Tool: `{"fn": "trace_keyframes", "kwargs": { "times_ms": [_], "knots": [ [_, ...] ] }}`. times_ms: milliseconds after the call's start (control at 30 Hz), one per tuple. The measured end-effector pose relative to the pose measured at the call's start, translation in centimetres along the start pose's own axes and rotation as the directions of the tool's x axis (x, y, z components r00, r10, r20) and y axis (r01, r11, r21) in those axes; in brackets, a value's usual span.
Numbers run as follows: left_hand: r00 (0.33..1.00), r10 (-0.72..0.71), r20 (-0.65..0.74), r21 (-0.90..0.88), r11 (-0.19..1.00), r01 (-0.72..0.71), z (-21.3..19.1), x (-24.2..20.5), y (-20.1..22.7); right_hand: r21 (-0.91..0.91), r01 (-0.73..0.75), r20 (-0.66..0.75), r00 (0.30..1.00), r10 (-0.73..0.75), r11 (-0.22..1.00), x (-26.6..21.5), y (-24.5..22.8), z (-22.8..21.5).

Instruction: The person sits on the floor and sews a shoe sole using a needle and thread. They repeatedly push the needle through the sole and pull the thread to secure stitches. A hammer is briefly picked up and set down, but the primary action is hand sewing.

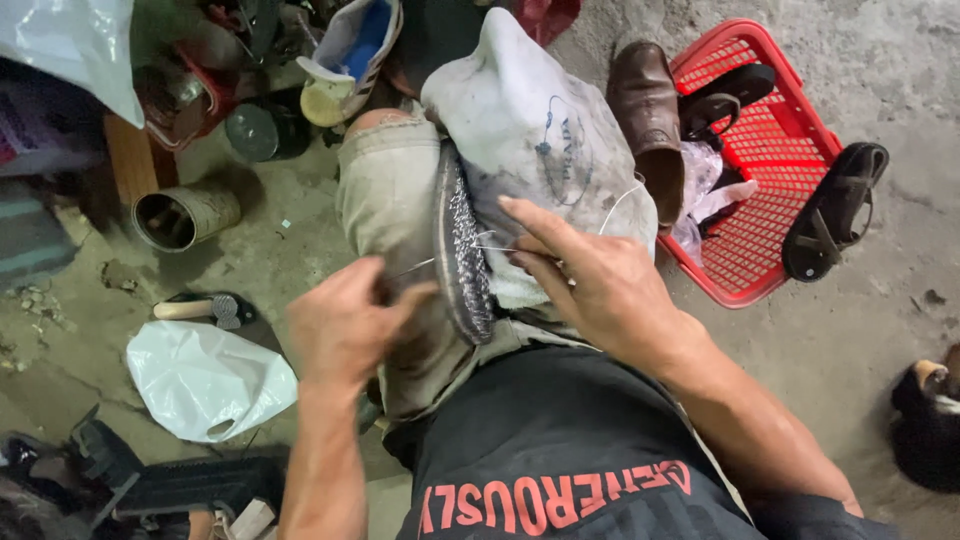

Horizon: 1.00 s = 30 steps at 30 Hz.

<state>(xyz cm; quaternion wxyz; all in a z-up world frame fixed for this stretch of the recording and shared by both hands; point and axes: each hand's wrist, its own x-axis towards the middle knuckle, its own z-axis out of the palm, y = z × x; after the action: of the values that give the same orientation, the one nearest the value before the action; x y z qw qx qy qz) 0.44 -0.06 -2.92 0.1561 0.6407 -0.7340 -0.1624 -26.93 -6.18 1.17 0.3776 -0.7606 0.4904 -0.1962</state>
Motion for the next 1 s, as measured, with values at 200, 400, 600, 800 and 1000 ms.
{"fn": "trace_keyframes", "kwargs": {
  "times_ms": [200,400,600,800,1000],
  "knots": [
    [0.992,-0.126,0.008,-0.088,0.988,0.126,-2.2,-1.4,-0.3,-0.126,0.075,0.120,0.991,-0.060,0.989,-0.7,2.6,1.1],
    [0.930,-0.301,0.212,-0.572,0.733,0.368,-1.3,-0.3,1.6,0.537,0.077,0.063,0.989,-0.131,0.840,-1.7,0.0,-2.2],
    [0.907,-0.304,0.291,-0.739,0.530,0.415,-1.8,-0.5,2.0,0.956,0.131,-0.098,0.986,-0.137,0.261,-3.6,3.0,0.3],
    [0.925,-0.356,0.133,-0.748,0.576,0.330,-1.3,0.9,4.9,0.395,0.107,-0.033,0.994,-0.103,0.913,-0.8,-2.9,1.6],
    [0.953,-0.176,0.249,-0.590,0.752,0.293,1.0,1.4,5.8,0.209,-0.050,0.063,0.997,0.038,0.977,-1.6,-0.1,0.7]
  ]
}}
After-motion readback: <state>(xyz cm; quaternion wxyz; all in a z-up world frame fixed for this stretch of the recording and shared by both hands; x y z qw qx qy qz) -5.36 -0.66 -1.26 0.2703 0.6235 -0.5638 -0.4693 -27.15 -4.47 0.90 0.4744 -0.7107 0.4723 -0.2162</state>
